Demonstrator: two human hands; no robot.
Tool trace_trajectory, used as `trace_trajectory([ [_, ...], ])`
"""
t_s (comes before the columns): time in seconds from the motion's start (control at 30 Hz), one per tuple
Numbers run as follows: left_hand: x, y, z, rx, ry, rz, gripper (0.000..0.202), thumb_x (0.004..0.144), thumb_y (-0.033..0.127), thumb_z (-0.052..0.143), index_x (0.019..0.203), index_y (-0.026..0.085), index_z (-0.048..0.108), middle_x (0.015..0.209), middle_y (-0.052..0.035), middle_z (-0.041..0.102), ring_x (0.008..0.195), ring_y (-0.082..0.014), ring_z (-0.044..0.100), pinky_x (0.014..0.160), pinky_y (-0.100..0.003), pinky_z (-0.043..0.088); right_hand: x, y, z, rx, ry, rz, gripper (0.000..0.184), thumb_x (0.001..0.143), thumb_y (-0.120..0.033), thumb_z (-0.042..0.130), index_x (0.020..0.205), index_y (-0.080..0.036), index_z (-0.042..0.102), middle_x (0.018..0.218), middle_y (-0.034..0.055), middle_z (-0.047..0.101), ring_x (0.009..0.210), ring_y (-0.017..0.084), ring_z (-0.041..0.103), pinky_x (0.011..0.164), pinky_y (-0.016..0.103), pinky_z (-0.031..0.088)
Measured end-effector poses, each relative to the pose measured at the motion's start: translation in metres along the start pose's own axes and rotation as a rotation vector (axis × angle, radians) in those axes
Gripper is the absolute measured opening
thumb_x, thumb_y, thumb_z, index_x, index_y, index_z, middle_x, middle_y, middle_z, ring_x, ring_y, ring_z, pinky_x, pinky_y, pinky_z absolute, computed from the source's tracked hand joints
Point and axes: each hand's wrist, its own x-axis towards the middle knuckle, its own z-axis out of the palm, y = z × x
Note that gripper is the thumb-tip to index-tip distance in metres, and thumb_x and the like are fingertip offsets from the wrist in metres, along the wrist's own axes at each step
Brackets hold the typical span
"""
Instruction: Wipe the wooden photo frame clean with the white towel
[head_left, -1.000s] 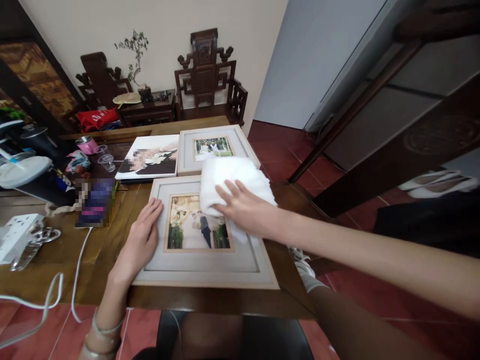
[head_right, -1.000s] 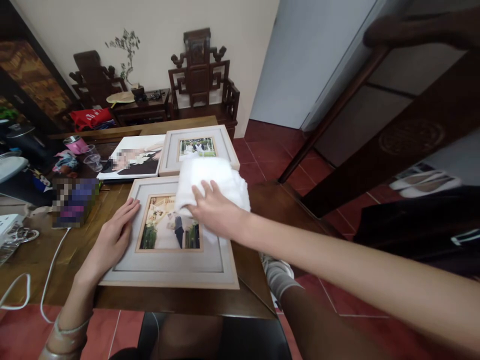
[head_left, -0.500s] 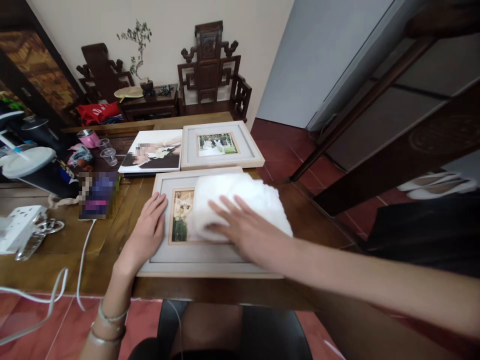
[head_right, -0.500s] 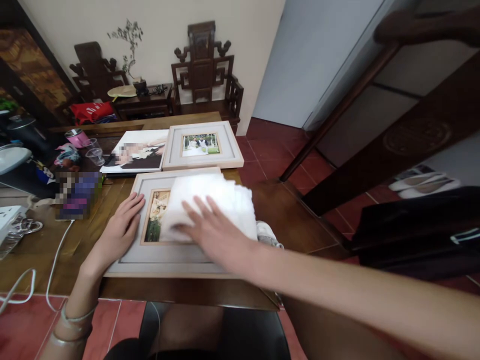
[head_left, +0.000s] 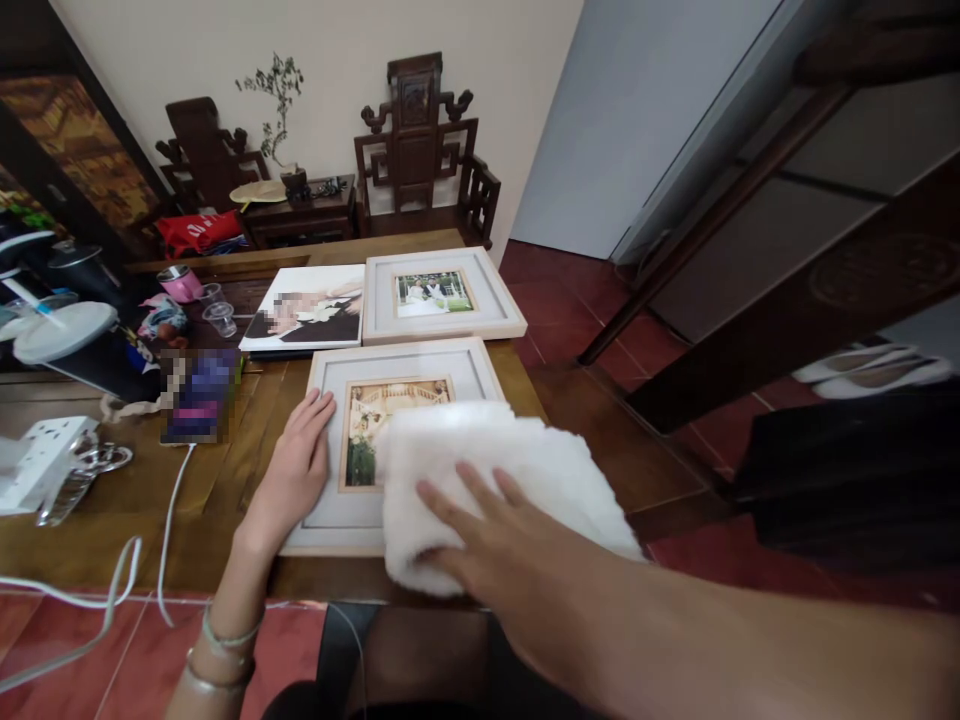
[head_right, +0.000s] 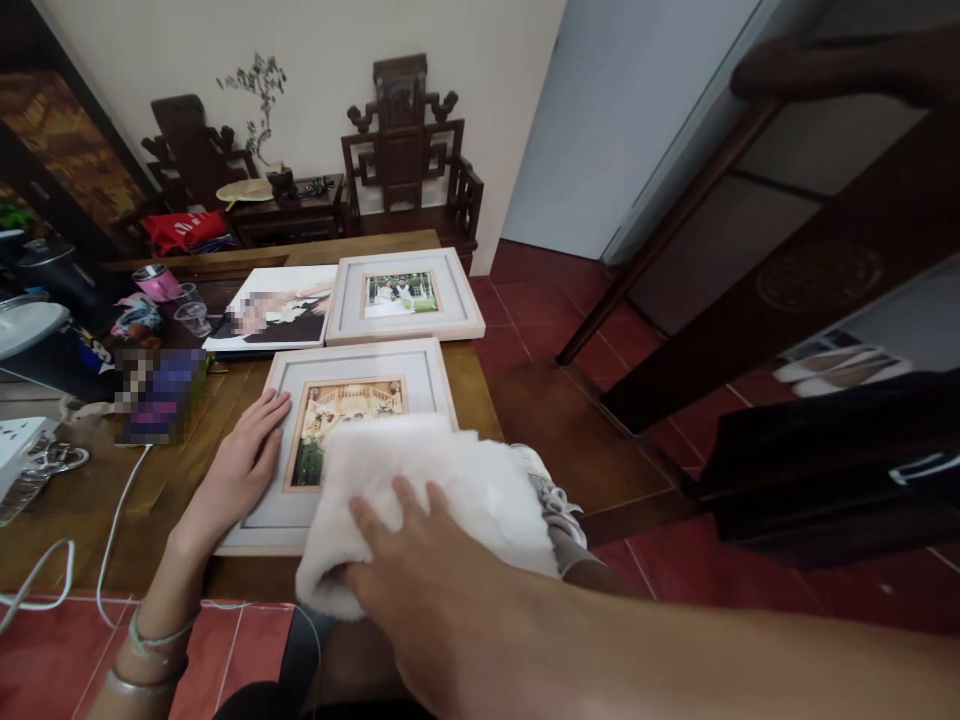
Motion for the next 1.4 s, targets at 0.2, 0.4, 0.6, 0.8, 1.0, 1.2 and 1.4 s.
trace_trajectory([
  [0.2, 0.001, 0.003, -0.003, 0.052, -0.029, 0.003, 0.044, 0.097, 0.028, 0.037, 0.133, 0.011, 0.055, 0.143, -0.0153, 0.052, 0.141, -0.0249, 0.038, 0.117, -0.049, 0.032, -0.004, 0.011, -0.001, 0.132, 0.103, -0.108, 0.081, 0.071, 0.006, 0.05, 0.143, -0.031, 0.048, 0.159, 0.0044, 0.026, 0.144, 0.039, 0.019, 0.112, 0.063, 0.027],
  [0.4, 0.0, 0.001, -0.004, 0.044, -0.029, 0.016, 0.045, 0.096, 0.028, 0.037, 0.132, 0.01, 0.056, 0.143, -0.0165, 0.052, 0.141, -0.0267, 0.037, 0.116, -0.051, 0.032, 0.055, 0.077, -0.02, -0.262, 0.44, 0.076, 0.091, 0.066, 0.019, 0.039, 0.147, -0.023, 0.042, 0.162, 0.0088, 0.01, 0.145, 0.044, 0.004, 0.11, 0.07, 0.019],
  [0.6, -0.002, -0.001, -0.004, -0.012, 0.014, 0.01, 0.043, 0.095, 0.023, 0.035, 0.128, 0.012, 0.06, 0.139, -0.0143, 0.056, 0.139, -0.0254, 0.041, 0.116, -0.051, 0.033, 0.057, 0.044, -0.026, -0.204, 0.256, 0.174, 0.078, 0.071, 0.013, 0.049, 0.143, -0.018, 0.049, 0.16, 0.0147, 0.021, 0.141, 0.051, 0.013, 0.107, 0.074, 0.021],
  [0.8, -0.003, 0.001, -0.004, 0.013, -0.013, -0.012, 0.047, 0.095, 0.028, 0.036, 0.131, 0.006, 0.056, 0.142, -0.0181, 0.052, 0.141, -0.0269, 0.037, 0.118, -0.05, 0.029, -0.007, -0.027, -0.022, 0.083, -0.009, -0.054, 0.063, 0.071, 0.005, 0.052, 0.128, -0.019, 0.063, 0.151, 0.0139, 0.042, 0.131, 0.045, 0.043, 0.102, 0.064, 0.039],
  [1.0, -0.004, 0.005, -0.009, 0.034, -0.092, -0.017, 0.051, 0.096, 0.031, 0.033, 0.135, 0.004, 0.051, 0.147, -0.0188, 0.046, 0.143, -0.0275, 0.031, 0.119, -0.05, 0.025, 0.013, -0.018, -0.021, 0.092, 0.079, -0.101, 0.075, 0.073, 0.005, 0.045, 0.14, -0.027, 0.05, 0.156, 0.0077, 0.035, 0.14, 0.041, 0.031, 0.105, 0.061, 0.038],
  [1.2, -0.006, 0.008, -0.011, -0.032, -0.062, -0.035, 0.05, 0.099, 0.036, 0.03, 0.136, 0.01, 0.052, 0.146, -0.0162, 0.048, 0.144, -0.0245, 0.031, 0.119, -0.05, 0.024, 0.095, 0.029, -0.031, -0.322, 0.394, 0.075, 0.08, 0.076, 0.008, 0.045, 0.151, -0.02, 0.034, 0.164, 0.0086, 0.005, 0.145, 0.047, 0.001, 0.109, 0.071, 0.019],
  [1.4, -0.007, 0.007, -0.009, -0.112, 0.015, -0.101, 0.054, 0.099, 0.041, 0.03, 0.142, 0.012, 0.044, 0.15, -0.016, 0.043, 0.141, -0.0231, 0.037, 0.118, -0.047, 0.026, 0.106, 0.024, -0.029, -0.291, 0.331, 0.027, 0.067, 0.083, 0.001, 0.042, 0.146, -0.02, 0.043, 0.163, 0.0097, 0.016, 0.143, 0.05, 0.008, 0.104, 0.076, 0.023],
])
